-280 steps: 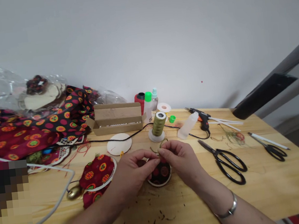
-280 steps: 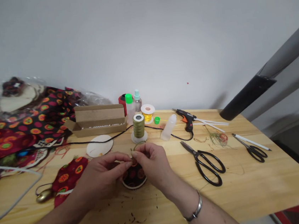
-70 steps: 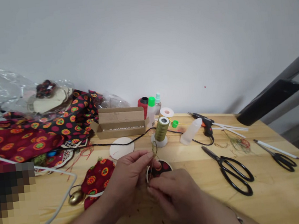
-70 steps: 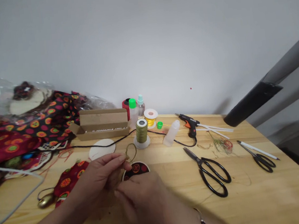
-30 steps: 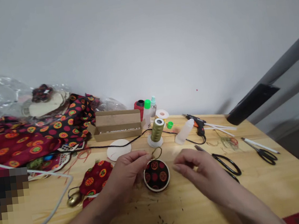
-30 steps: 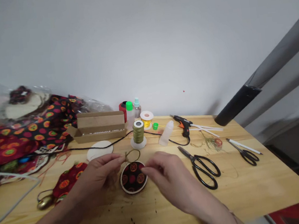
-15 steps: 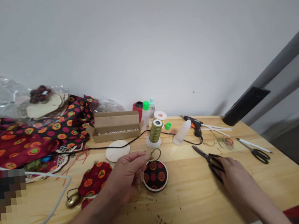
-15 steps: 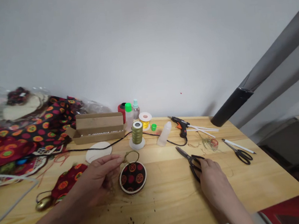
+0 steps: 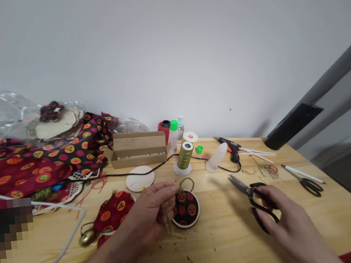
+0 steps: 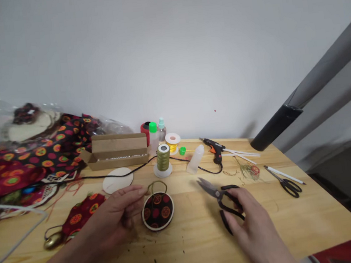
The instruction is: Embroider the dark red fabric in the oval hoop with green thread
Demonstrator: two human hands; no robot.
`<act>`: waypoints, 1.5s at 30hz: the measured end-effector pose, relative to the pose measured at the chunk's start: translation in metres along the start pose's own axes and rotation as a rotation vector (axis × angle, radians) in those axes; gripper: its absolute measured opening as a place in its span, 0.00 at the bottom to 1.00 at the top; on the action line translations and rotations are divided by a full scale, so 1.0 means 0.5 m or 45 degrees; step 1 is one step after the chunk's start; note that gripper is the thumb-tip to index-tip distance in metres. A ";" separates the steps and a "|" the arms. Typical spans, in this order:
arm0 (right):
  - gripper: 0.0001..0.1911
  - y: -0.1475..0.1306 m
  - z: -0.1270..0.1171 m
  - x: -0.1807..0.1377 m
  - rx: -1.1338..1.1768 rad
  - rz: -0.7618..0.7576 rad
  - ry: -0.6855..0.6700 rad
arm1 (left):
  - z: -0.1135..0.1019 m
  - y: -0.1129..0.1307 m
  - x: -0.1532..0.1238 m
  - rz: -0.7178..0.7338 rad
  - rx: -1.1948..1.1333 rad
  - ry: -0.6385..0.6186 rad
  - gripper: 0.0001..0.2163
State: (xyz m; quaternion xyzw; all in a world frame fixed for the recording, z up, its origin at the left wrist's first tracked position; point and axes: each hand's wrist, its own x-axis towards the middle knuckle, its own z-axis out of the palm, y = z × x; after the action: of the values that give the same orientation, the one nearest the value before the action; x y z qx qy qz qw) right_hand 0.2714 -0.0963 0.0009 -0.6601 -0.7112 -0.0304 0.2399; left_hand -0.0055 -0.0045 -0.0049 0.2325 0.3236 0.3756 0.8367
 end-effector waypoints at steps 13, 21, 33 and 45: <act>0.18 -0.124 0.075 0.048 0.038 -0.349 0.286 | -0.001 0.001 -0.004 -0.064 -0.128 -0.034 0.12; 0.17 -0.118 0.086 0.044 -0.151 -0.491 0.406 | -0.002 0.001 -0.005 -0.067 -0.158 -0.101 0.13; 0.16 -0.125 0.090 0.049 -0.169 -0.521 0.426 | 0.001 0.001 -0.009 -0.083 -0.148 -0.072 0.10; 0.18 -0.110 0.088 0.047 -0.211 -0.513 0.422 | -0.002 0.001 -0.009 -0.103 -0.156 -0.098 0.11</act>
State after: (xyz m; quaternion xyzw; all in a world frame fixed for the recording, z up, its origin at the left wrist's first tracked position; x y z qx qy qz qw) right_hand 0.2055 -0.0655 -0.0140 -0.5087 -0.7743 -0.2431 0.2875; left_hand -0.0088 -0.0075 -0.0034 0.1820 0.2767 0.3513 0.8757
